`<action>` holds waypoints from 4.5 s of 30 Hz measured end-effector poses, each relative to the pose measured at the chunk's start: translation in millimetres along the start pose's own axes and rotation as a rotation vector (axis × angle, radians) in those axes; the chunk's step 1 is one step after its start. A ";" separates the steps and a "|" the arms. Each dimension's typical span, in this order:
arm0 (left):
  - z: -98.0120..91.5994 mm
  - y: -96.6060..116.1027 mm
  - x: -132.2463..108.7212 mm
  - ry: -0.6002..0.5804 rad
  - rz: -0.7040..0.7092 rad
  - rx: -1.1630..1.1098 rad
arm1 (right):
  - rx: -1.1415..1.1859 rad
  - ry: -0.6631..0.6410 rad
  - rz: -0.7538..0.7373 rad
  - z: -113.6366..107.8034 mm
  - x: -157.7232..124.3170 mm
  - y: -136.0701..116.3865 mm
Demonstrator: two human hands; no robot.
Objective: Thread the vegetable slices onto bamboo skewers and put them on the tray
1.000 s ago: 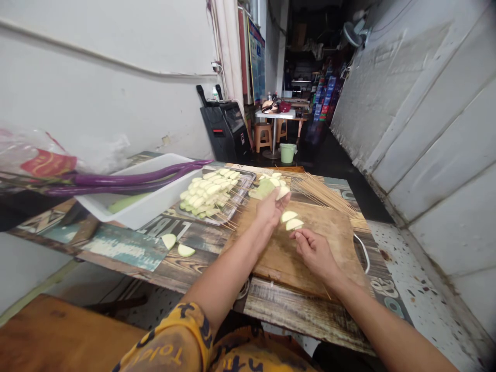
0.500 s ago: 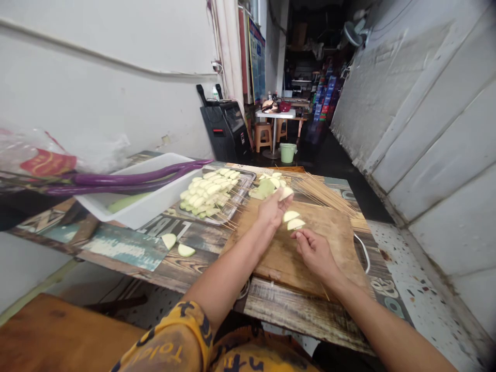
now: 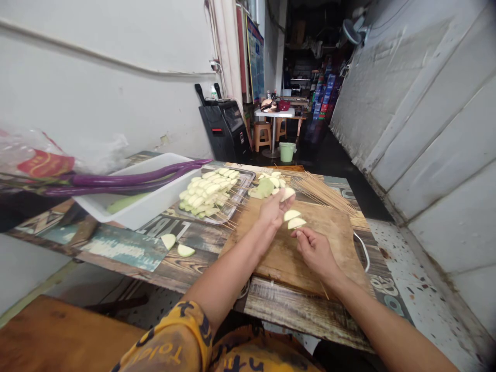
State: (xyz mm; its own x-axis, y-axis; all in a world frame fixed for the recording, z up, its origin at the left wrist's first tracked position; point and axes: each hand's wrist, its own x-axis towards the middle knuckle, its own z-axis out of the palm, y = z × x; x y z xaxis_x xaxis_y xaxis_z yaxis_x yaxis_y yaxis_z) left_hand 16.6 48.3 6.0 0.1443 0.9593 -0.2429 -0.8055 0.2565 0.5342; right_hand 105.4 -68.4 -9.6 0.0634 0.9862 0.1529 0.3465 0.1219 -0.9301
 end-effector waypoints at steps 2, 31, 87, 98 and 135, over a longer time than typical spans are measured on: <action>0.4 0.0 -0.1 0.006 -0.012 -0.001 | 0.000 0.001 -0.001 0.0 -0.2 -0.3; 10.4 -11.8 -22.2 -0.047 0.016 0.215 | -0.197 0.146 -0.178 -18.5 16.4 3.3; -4.5 13.3 -22.5 -0.280 0.594 0.761 | 0.937 -0.435 0.338 -53.4 23.8 0.9; -4.2 29.8 -0.6 -0.006 0.221 0.467 | 0.806 -0.348 0.281 -46.1 22.8 0.1; 72.5 12.0 -58.0 -0.326 -0.518 0.340 | 0.636 0.135 0.303 -26.5 42.2 27.3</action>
State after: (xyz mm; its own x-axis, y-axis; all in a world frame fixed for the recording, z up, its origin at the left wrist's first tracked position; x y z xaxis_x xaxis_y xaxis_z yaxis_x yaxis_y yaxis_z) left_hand 40.2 4.4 85.2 0.6688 0.6768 -0.3077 -0.3697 0.6618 0.6521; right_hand 142.4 -26.4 -19.7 0.2002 0.9696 -0.1408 -0.3142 -0.0726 -0.9466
